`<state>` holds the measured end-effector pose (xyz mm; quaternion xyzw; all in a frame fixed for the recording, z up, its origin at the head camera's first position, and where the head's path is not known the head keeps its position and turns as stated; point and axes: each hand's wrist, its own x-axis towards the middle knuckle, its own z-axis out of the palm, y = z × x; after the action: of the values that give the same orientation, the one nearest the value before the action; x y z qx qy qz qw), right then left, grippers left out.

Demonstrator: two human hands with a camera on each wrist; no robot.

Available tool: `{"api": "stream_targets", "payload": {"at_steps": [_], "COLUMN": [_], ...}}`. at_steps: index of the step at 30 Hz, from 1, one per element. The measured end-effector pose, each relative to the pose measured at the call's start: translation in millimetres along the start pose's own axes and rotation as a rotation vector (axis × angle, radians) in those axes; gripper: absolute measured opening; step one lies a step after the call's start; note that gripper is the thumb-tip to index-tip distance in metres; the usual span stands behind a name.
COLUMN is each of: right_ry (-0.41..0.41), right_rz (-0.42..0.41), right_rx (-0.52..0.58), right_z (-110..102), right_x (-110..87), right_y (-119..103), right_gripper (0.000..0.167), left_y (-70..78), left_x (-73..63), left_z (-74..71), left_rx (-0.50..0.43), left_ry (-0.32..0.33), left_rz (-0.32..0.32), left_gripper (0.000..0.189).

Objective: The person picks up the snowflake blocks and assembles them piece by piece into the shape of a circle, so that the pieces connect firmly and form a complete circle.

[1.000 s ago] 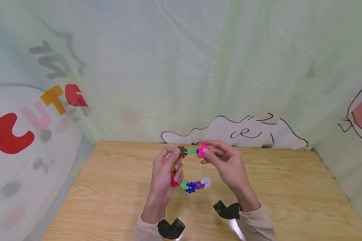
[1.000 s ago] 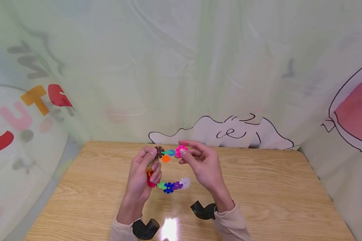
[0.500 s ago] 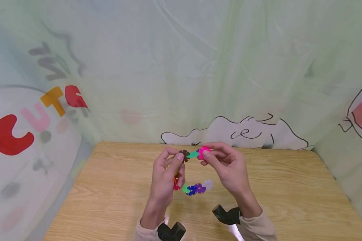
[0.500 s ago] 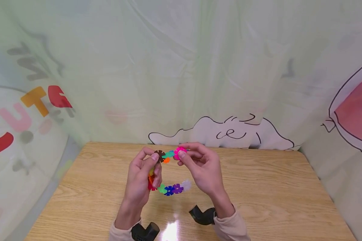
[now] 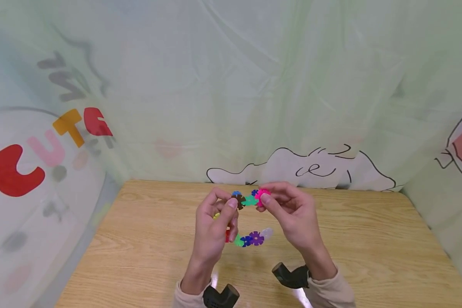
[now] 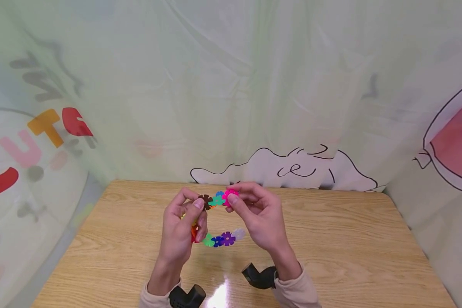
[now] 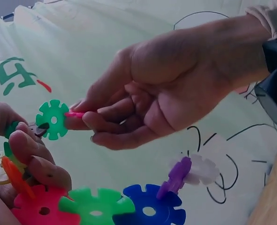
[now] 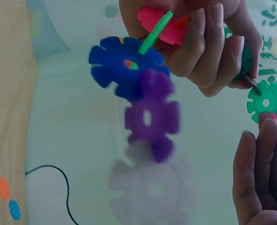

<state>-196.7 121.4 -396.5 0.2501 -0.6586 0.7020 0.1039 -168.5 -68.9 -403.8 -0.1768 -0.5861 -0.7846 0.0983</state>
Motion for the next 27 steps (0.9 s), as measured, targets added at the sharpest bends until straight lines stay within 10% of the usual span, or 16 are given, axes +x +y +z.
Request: {"api": "stream_targets", "payload": {"at_steps": [10,27], "right_ry": [0.016,-0.074], "right_rz": [-0.135,0.059], "right_rx": [-0.01,-0.194], "right_z": [9,12], "right_x": [-3.9,6.2], "right_y": [-5,30], "right_gripper": [0.013,0.025], "left_y": [-4.5,-20.3], "left_x": [2.5,11.1], "left_z": [-4.1,-24.8], "left_rx": [0.04,-0.078], "left_ry": [-0.12,0.024], "left_rz": [0.143,-0.286], "left_gripper": [0.017,0.021]}}
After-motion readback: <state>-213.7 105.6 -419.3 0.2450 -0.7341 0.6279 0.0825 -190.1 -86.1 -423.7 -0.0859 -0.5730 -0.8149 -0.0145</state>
